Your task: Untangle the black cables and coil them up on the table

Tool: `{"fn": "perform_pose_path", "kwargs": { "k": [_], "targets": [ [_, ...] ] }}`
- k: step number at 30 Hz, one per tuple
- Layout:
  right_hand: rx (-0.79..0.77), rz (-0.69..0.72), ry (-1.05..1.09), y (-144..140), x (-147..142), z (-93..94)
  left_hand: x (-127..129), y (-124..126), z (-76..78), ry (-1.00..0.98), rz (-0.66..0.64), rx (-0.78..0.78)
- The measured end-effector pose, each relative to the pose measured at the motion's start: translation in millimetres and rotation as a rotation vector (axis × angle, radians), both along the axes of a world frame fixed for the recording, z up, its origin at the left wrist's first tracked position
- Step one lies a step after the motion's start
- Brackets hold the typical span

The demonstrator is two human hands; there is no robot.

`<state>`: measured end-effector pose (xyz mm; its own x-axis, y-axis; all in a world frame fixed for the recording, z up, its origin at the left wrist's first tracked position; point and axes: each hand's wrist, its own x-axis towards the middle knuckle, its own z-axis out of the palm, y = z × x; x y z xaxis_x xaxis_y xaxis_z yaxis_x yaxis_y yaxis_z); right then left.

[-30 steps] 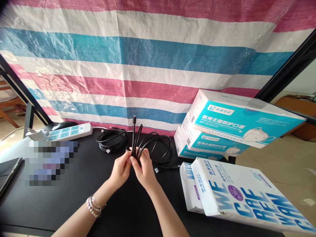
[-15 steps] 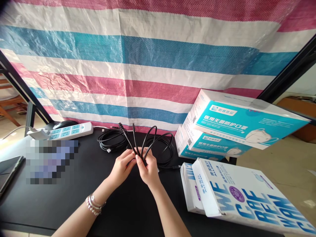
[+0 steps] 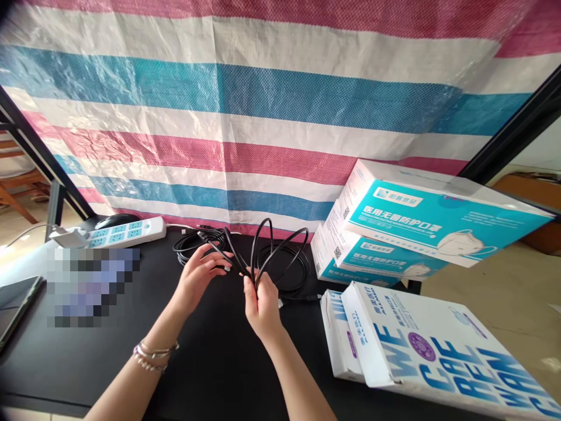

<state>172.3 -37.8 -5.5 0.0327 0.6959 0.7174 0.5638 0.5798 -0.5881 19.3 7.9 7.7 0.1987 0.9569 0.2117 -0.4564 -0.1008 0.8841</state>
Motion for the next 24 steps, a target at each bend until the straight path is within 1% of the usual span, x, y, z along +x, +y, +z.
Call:
{"fn": "perform_pose_path", "kwargs": {
  "k": [2, 4, 8, 10, 13, 17, 24],
  "targets": [
    [0.050, -0.012, -0.083, -1.4, -0.9, -0.4, -4.5, 2.6, 4.0, -0.122, -0.035, -0.110],
    [0.081, -0.001, -0.148, -1.9, -1.9, -1.2, -6.9, 4.2, 6.7, -0.168, -0.051, -0.193],
    [0.074, 0.068, -0.249, -0.3, -4.3, -2.0, -7.6, 5.1, 8.8, -0.141, -0.060, -0.281],
    [0.048, 0.096, -0.317, 0.7, -5.7, -1.7, -7.7, 4.4, 9.0, -0.133, -0.093, -0.302],
    [-0.015, 0.112, -0.439, 1.6, -7.8, -1.2, -8.3, 1.7, 9.0, -0.149, -0.205, -0.292],
    [-0.070, 0.100, -0.538, 1.9, -9.5, -1.1, -9.7, -2.4, 7.5, -0.190, -0.333, -0.207],
    [-0.063, 0.114, -0.570, 3.0, -8.9, 1.0, -12.8, -3.8, 3.8, -0.177, -0.363, -0.168]
  ]
}}
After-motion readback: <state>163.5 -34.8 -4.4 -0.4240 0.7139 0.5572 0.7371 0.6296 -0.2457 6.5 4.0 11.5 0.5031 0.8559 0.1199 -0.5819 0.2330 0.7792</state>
